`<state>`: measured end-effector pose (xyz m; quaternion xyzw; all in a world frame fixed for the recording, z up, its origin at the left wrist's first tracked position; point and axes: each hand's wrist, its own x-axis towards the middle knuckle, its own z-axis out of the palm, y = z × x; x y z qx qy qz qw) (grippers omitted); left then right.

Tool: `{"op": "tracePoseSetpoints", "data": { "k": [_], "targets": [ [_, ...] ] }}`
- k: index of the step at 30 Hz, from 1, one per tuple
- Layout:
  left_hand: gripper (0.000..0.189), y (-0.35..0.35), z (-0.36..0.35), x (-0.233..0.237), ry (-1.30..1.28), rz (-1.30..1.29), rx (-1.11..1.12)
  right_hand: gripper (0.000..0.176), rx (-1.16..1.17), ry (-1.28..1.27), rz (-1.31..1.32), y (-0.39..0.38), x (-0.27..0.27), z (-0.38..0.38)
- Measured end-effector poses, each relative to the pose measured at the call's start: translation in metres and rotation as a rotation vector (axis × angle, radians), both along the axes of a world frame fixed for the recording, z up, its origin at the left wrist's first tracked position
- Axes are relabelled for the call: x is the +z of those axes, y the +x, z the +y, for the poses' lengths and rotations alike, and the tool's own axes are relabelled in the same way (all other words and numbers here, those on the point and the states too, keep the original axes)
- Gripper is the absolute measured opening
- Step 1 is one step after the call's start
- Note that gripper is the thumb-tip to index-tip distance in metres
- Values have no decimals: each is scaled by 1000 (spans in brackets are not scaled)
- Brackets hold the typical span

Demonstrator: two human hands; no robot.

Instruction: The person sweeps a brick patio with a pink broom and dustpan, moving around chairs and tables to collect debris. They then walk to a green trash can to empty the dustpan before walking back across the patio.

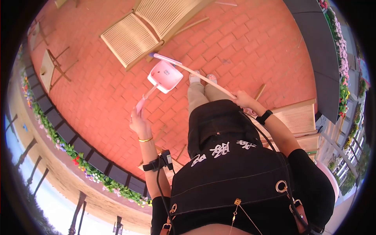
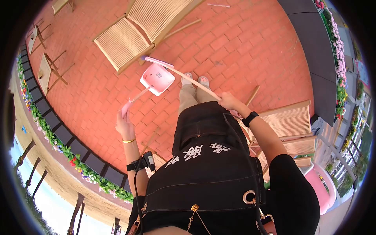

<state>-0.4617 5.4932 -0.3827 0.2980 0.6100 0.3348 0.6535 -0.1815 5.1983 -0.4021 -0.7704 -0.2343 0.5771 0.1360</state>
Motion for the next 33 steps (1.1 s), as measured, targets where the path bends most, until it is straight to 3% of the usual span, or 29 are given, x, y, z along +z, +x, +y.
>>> {"op": "tracePoseSetpoints", "data": {
  "k": [5, 12, 14, 18, 21, 23, 27, 28, 33],
  "targets": [
    [24, -32, -11, 10, 5, 117, 160, 24, 156, 62, -246, 3, -11, -7],
    [22, -22, -20, -8, 4, 159, 202, 22, 157, 32, -220, -17, -16, 24],
    [23, -13, -9, -3, 35, 173, 203, 15, 34, -79, 14, -26, -18, 41],
    [23, -4, -3, 2, 45, 107, 175, 15, -37, -23, 199, -24, -17, 39],
    [23, -10, -2, 2, 45, 109, 161, 18, 45, -52, 147, -19, -5, 21],
    [22, -17, -1, 0, 50, 35, 141, 33, 186, 109, -53, -17, -6, 13],
    [24, -27, 4, -3, 44, 68, 150, 37, 245, 42, -234, -20, 9, 34],
    [25, -30, 6, 1, -33, 47, 141, 31, 300, 34, -292, -20, 8, 39],
    [28, 17, -9, 42, -294, -92, -202, 25, 271, -149, -414, 6, 29, 22]
  ]
}}
